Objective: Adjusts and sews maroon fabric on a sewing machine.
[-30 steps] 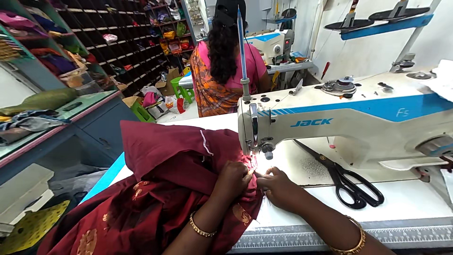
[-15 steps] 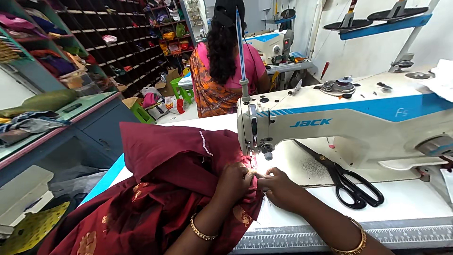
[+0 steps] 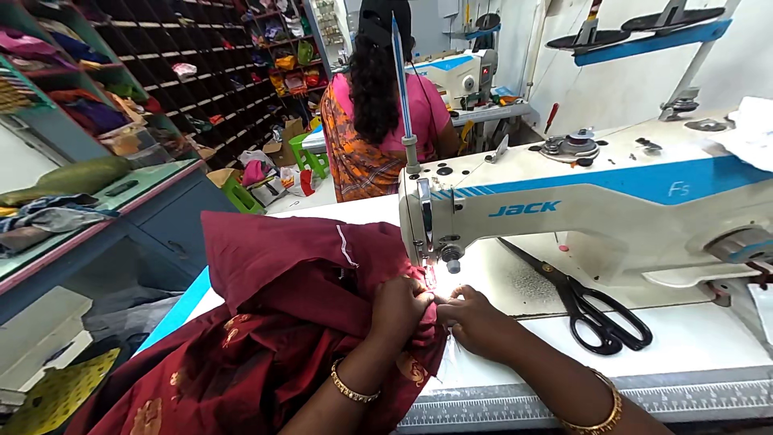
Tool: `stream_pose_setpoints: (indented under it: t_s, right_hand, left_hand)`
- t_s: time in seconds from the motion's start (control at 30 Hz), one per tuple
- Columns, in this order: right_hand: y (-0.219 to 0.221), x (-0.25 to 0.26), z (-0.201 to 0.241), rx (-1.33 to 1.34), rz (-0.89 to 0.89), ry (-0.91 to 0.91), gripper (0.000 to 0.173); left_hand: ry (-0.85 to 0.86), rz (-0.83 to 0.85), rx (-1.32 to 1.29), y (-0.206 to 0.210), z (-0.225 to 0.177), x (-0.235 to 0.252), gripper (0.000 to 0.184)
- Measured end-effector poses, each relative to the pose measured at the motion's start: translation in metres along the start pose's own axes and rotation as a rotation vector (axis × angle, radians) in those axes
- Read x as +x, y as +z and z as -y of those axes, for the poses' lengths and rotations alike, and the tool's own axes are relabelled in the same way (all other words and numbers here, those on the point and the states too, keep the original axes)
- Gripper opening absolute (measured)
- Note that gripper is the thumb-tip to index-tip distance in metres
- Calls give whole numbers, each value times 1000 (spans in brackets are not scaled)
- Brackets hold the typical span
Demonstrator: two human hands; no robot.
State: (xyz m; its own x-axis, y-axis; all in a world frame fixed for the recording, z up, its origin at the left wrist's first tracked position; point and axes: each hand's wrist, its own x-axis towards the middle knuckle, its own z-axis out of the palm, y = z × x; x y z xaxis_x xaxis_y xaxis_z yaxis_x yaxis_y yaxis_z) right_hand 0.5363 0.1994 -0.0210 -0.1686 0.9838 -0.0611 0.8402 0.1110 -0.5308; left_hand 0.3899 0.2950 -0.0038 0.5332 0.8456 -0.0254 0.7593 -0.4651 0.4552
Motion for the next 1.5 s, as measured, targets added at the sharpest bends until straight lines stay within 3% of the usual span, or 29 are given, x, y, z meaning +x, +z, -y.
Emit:
stream_pose_setpoints:
  t_s: [0.13,0.23,0.6,0.77,1.07,1.37,1.5]
  right_hand:
    - [-1,0,1,-1,7,5,31]
    - [-1,-1,1,3,9,3,31]
    - [-1,-1,0,18,1,0,31]
    - [-1,-1,0,7,14,15,37]
    - [0,-1,0,-13,-1,-7,30]
    - [-2,-1,2,2,9,10,30]
    - [-2,-1,1,0,9,20,32]
  left_hand:
    - [-41,19,5,-1,-1,3,18]
    - [-72,44,-23,-5,-5,3,27]
    - [-80,78,-19,-6,-7,3,21]
    - [-108,122,9,-9,-14,-3,30]
    - [-63,61,-43,-6,-6,-2,12]
    - [334,-86,168,8,-3,-10,16]
    - [423,-98,242,14,3,-13,16]
